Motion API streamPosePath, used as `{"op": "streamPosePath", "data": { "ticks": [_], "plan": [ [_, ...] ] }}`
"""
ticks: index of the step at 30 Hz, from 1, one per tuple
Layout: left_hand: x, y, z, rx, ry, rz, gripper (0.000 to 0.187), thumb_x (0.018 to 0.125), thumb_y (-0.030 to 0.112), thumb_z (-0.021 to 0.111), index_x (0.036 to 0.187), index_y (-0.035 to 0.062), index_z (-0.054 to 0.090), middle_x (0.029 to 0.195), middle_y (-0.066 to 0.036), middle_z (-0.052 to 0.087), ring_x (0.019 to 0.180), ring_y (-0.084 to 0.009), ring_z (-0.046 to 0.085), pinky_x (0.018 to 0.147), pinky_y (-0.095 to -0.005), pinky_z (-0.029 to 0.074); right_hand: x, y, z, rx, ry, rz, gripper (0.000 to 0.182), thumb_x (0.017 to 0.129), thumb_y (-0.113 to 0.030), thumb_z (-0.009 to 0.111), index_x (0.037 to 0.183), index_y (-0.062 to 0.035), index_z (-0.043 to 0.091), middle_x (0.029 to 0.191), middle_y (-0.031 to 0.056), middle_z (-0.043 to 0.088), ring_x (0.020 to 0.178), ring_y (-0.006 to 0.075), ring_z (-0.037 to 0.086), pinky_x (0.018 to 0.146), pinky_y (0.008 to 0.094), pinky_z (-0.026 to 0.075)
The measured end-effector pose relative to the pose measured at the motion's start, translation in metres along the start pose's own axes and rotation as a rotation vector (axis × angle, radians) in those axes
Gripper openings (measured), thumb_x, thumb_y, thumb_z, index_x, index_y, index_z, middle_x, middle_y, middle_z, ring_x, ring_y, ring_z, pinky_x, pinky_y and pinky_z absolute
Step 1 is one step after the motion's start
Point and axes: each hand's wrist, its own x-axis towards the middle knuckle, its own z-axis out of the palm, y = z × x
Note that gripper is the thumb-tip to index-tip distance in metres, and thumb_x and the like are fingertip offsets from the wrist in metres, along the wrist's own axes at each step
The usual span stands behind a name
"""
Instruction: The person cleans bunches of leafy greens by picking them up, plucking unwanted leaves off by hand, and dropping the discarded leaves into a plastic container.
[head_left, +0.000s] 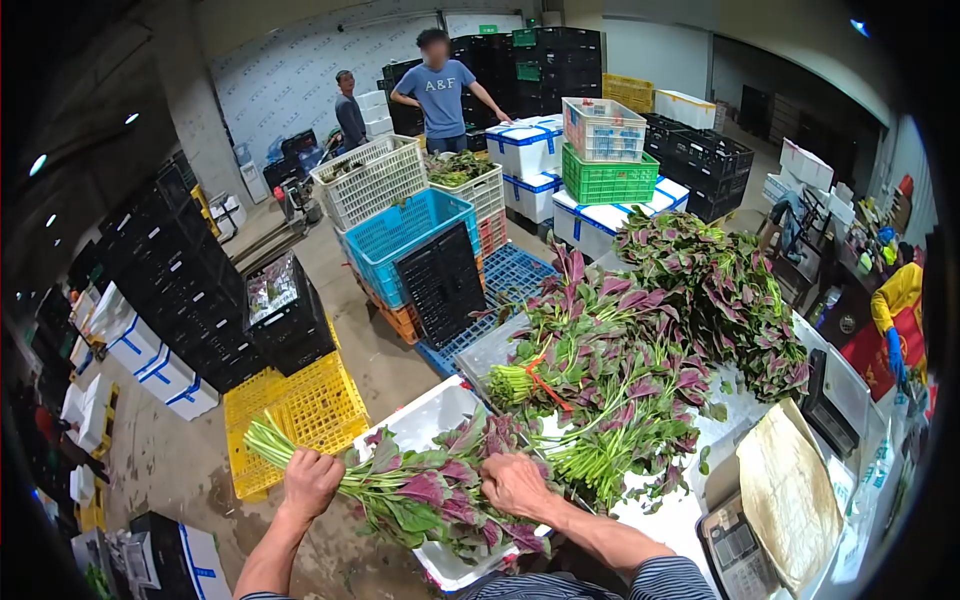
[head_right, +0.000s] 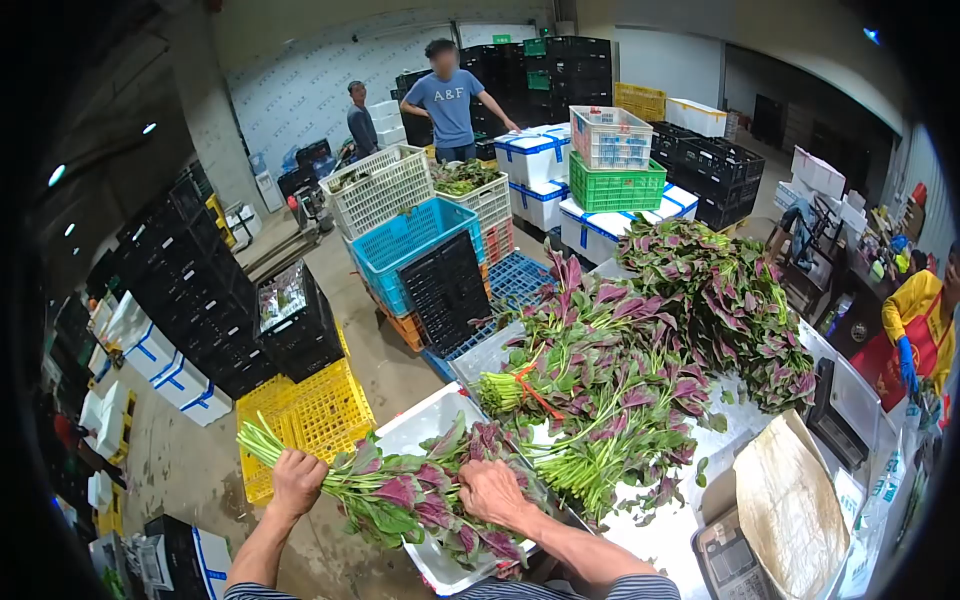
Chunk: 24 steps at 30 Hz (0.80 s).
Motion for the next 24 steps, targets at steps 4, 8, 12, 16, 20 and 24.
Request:
{"op": "streamPosePath", "data": {
  "ticks": [4,8,12,16,20,24],
  "plan": [
    [-0.015,0.006,0.009,-0.03,-0.06,0.02,0.011,0.063,0.013,0.058,0.065,0.0111,0.048,0.063,-0.003,0.042,0.062,-0.0196,0.047,0.06,-0.0325,0.038,-0.011,0.009,0.046,0.176,0.148,0.233,0.015,0.072,-0.015,0.054,0.075,-0.0017,0.059,0.073,0.0181,0.061,0.07,0.0356,0.059,0.066,0.0466,0.045],
    [-0.023,0.012,0.014,-0.057,-0.112,0.044,0.011,0.063,0.013,0.058,0.065,0.0113,0.047,0.063,-0.003,0.043,0.063,-0.02,0.047,0.06,-0.0327,0.038,-0.02,0.005,0.07,0.273,0.142,0.489,0.017,0.074,-0.016,0.052,0.077,-0.0015,0.061,0.076,0.02,0.062,0.071,0.0378,0.061,0.066,0.046,0.047],
    [-0.04,0.012,0.021,-0.076,-0.136,0.031,0.012,0.064,0.014,0.058,0.065,0.0118,0.046,0.064,-0.003,0.044,0.064,-0.0204,0.047,0.061,-0.033,0.038,-0.024,0.016,0.101,0.242,0.212,0.716,0.02,0.078,-0.018,0.052,0.08,-0.0015,0.063,0.077,0.0207,0.063,0.071,0.0377,0.061,0.068,0.0441,0.048],
    [-0.064,0.001,0.022,-0.066,-0.178,-0.013,0.012,0.064,0.013,0.058,0.065,0.0119,0.046,0.064,-0.003,0.045,0.064,-0.0209,0.048,0.062,-0.0338,0.038,-0.034,0.052,0.114,0.242,0.337,0.832,0.021,0.079,-0.02,0.052,0.08,-0.0021,0.064,0.076,0.0207,0.064,0.072,0.0383,0.062,0.068,0.0446,0.049],
    [-0.083,-0.008,0.02,-0.043,-0.225,-0.086,0.009,0.066,0.013,0.057,0.065,0.0125,0.048,0.064,-0.003,0.047,0.065,-0.0214,0.049,0.063,-0.0345,0.038,-0.041,0.062,0.109,0.344,0.389,0.817,0.022,0.081,-0.021,0.054,0.079,-0.0011,0.064,0.076,0.0214,0.064,0.073,0.0381,0.063,0.068,0.0439,0.049],
    [-0.101,-0.019,0.019,-0.031,-0.239,-0.162,0.008,0.067,0.013,0.057,0.065,0.0124,0.049,0.063,-0.004,0.048,0.064,-0.0223,0.049,0.063,-0.0352,0.038,-0.049,0.077,0.137,0.411,0.435,0.763,0.021,0.081,-0.019,0.055,0.079,0.0001,0.063,0.077,0.023,0.063,0.074,0.0383,0.063,0.068,0.044,0.049]
  ]
}}
